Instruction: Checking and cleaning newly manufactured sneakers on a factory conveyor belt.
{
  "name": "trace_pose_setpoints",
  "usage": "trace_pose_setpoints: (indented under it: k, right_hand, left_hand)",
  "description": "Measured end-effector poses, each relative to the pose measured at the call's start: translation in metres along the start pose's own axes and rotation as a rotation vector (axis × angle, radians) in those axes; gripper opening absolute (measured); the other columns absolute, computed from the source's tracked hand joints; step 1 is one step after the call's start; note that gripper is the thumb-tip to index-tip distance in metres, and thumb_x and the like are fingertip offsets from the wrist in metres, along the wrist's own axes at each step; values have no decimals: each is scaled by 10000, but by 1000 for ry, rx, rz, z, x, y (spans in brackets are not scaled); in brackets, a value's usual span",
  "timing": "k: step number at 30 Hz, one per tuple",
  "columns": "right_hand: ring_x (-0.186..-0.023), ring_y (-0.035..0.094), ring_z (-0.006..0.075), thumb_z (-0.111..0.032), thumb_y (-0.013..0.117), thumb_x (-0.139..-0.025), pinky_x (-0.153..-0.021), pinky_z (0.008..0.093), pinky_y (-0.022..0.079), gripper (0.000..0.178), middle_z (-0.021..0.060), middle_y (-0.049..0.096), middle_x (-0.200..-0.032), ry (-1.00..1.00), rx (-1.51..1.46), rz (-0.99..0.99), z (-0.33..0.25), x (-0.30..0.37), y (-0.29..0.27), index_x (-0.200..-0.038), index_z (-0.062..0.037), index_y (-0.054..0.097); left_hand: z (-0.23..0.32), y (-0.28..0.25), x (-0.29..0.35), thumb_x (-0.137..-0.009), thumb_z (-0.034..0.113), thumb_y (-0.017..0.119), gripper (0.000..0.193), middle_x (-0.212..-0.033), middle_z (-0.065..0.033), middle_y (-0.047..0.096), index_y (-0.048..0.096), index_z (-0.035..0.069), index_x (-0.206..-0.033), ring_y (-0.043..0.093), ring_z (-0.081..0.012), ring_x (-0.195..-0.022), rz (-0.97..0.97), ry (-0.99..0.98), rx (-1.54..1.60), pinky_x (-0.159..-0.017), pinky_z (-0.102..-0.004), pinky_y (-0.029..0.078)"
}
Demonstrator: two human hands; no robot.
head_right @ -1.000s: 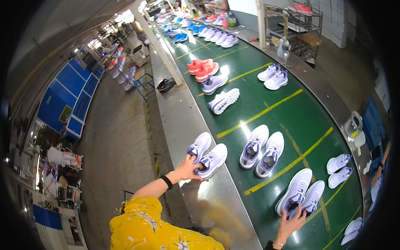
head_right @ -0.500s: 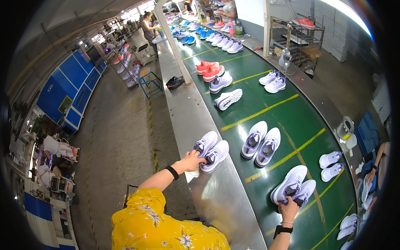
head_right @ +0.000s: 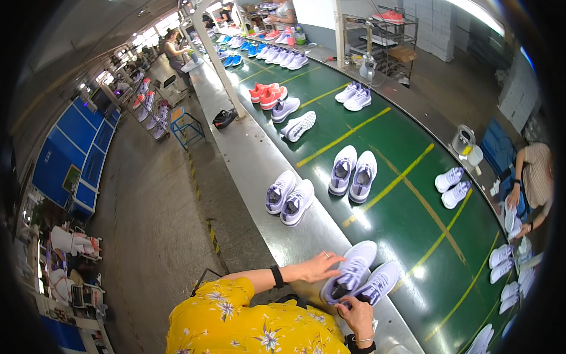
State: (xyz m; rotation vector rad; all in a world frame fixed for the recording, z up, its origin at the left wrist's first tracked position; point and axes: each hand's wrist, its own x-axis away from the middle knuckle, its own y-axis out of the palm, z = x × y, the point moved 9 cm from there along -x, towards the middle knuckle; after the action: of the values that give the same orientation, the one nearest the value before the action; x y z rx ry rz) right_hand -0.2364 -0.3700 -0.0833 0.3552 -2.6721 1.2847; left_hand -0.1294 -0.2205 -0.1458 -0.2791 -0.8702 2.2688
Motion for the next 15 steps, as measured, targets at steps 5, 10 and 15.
trace_pose_setpoints:
  k: [5, 10, 15]
  right_hand:
    - [-624, 676, 196, -101, 751, -828, -620, 315, 528, 150, 79, 706, -719, 171, -503, 275, 54, 46, 12, -969, -51, 740]
    - [-855, 582, 125, -20, 748, -809, -726, 283, 514, 526, 72, 618, -1053, 314, -441, 554, 88, 72, -8, -1307, -74, 587]
    - [-1075, 594, 241, -21, 748, -770, -873, 328, 513, 916, 137, 547, -1251, 366, -746, 497, 130, 66, 48, -1545, -128, 270]
  left_hand:
    - [-3, 50, 1, -983, 447, 566, 660, -1370, -342, 483, 360, 98, -1504, 455, -487, -1286, -127, -143, 321, -1101, -511, 373]
    - [-7, 51, 8, -888, 530, 679, 880, -1479, -320, 403, 291, 89, -1543, 371, -412, -1411, -237, -221, 494, -1166, -467, 306]
    - [-2, 66, 18, -777, 361, 808, 1014, -1451, -330, 424, 209, 154, -1569, 404, -450, -1376, -176, -186, 463, -1142, -489, 333]
